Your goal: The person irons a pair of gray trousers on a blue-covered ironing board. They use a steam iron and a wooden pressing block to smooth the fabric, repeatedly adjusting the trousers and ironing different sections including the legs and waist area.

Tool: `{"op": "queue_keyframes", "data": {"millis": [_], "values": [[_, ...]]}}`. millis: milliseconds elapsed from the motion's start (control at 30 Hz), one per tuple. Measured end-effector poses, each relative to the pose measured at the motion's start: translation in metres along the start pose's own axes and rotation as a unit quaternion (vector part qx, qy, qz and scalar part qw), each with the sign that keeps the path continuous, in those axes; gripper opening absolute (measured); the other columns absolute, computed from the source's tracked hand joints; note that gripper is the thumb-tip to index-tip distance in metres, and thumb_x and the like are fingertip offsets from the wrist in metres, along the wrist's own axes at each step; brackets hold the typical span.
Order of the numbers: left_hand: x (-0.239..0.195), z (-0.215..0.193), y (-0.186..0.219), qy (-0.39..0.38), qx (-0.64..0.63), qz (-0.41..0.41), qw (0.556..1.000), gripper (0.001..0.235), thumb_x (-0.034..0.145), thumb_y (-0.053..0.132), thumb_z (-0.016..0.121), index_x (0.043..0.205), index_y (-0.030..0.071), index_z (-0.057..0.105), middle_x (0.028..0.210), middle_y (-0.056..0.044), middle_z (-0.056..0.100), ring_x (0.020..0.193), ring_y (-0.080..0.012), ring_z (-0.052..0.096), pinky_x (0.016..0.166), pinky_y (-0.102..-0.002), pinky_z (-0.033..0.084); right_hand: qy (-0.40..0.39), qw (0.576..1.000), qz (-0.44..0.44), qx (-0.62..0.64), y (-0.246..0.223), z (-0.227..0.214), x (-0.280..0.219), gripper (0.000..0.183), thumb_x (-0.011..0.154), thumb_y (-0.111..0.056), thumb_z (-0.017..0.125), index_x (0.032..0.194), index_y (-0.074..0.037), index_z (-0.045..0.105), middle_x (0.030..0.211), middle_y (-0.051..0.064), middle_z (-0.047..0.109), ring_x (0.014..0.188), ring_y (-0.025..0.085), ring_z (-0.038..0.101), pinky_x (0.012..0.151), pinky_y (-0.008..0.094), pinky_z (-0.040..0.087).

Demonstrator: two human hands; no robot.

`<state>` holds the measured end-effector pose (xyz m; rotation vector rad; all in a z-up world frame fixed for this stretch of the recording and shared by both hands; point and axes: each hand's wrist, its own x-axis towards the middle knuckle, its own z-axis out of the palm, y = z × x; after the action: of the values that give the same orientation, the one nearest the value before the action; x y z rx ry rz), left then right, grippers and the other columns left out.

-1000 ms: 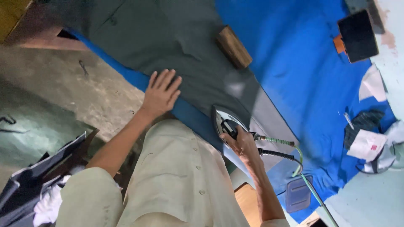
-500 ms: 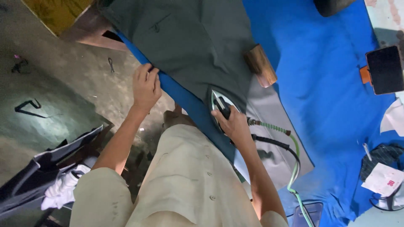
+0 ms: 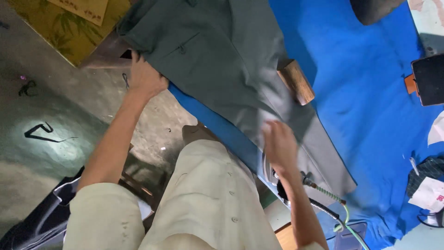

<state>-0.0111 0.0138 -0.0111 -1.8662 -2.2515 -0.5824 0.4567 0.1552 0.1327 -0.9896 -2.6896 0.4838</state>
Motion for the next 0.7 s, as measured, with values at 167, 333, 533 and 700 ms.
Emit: {"op": "queue_keyframes", "data": {"millis": [167,333,533,700], "values": [[0.041,0.021,-0.012,-0.116,-0.038,-0.027,0.992,0.013,0.079,0.015,0.063,0.066,0.016,0.058,0.066,-0.009,0.062,0.071,-0.0332,0.059,0.077,-0.045,0.036,0.026,0.994,-0.092,-0.06,-0.061,0.095,0.068,0.052,0.11,-0.038,0.054,0.145,-0.001,0.058,0.157,0.032,0.041,0.141,0.05,0.046,0.112,0.063,0.038],[0.091,0.051,-0.04,-0.123,-0.04,-0.003,0.992,0.045,0.1,0.021,0.065,0.064,0.022,0.038,0.063,-0.003,0.051,0.066,-0.026,0.051,0.066,-0.04,0.034,-0.022,0.996,-0.041,-0.072,-0.061,0.141,0.06,0.064,0.113,-0.049,0.032,0.161,-0.008,0.038,0.17,0.02,0.025,0.158,0.04,0.021,0.126,0.063,0.016],[0.121,-0.04,0.016,0.004,-0.208,0.014,0.978,0.025,0.111,0.017,0.061,0.119,-0.002,0.074,0.109,-0.025,0.068,0.105,-0.0464,0.059,0.086,-0.053,0.048,-0.049,0.996,-0.004,-0.076,-0.072,0.14,0.061,0.064,0.114,-0.049,0.03,0.164,-0.009,0.03,0.171,0.017,0.022,0.159,0.041,0.023,0.128,0.065,0.022],[0.059,-0.074,0.079,0.103,-0.246,-0.289,0.92,0.03,0.117,0.017,0.043,0.127,0.0,0.066,0.103,-0.018,0.063,0.091,-0.0332,0.064,0.08,-0.043,0.051,0.007,0.999,0.006,-0.052,-0.086,0.141,0.063,0.066,0.111,-0.049,0.044,0.159,-0.004,0.041,0.169,0.024,0.024,0.155,0.047,0.021,0.122,0.068,0.014]]}}
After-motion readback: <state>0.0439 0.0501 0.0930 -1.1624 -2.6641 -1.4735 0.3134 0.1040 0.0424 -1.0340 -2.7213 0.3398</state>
